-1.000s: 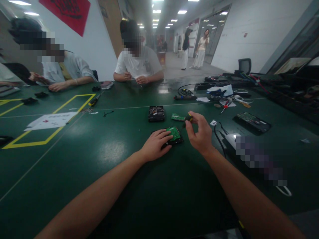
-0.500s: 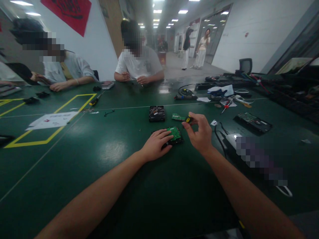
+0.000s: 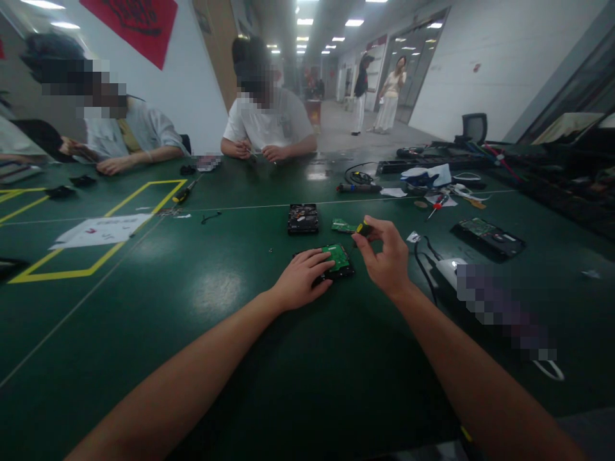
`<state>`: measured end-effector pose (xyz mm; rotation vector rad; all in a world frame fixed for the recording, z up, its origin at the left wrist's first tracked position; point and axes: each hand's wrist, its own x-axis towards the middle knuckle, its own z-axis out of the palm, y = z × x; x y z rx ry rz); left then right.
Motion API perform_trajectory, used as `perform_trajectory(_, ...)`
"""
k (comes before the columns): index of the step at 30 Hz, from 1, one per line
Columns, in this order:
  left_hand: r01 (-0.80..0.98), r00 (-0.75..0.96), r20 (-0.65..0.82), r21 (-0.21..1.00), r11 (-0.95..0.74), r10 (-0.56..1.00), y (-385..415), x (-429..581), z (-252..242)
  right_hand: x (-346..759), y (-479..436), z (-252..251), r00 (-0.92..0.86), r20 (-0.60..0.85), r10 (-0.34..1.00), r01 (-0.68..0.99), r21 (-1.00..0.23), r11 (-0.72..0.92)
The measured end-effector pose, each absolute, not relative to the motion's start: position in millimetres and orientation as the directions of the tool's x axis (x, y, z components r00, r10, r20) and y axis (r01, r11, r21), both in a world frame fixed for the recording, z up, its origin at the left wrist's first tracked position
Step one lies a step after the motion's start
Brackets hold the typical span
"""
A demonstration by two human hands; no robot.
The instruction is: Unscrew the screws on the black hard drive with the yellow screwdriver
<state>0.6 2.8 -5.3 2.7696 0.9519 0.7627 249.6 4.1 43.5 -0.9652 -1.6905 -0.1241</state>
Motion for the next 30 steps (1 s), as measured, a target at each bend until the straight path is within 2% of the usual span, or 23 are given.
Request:
perform_trajectory(6, 0.548, 0.674, 0.423, 0.263, -0.794, 0.606, 2.0, 0.5, -4.8, 252.9, 6.3, 43.6, -0.01, 0.845, 0.534, 0.658, -0.397, 0.64)
perform_trajectory(13, 0.553, 0.67, 0.421, 0.266, -0.79, 0.611, 2.1, 1.4, -5.5, 249.5, 2.9, 50.7, -0.035, 0.875, 0.482, 0.681, -0.332, 0.652)
perform_trajectory(21, 0.553, 0.676, 0.419, 0.256, -0.793, 0.606, 2.3, 1.4, -5.0, 249.8, 3.0, 42.2, -0.034, 0.803, 0.594, 0.582, -0.467, 0.665)
perform_trajectory(26, 0.545, 0.672, 0.429, 0.266, -0.795, 0.604, 2.6, 1.1, -5.8, 248.7, 0.5, 44.8, -0.013, 0.852, 0.523, 0.669, -0.381, 0.638)
perform_trajectory(30, 0.551, 0.674, 0.421, 0.263, -0.792, 0.608, 2.3, 1.3, -5.2, 249.3, 2.0, 42.1, -0.016, 0.828, 0.56, 0.63, -0.427, 0.648)
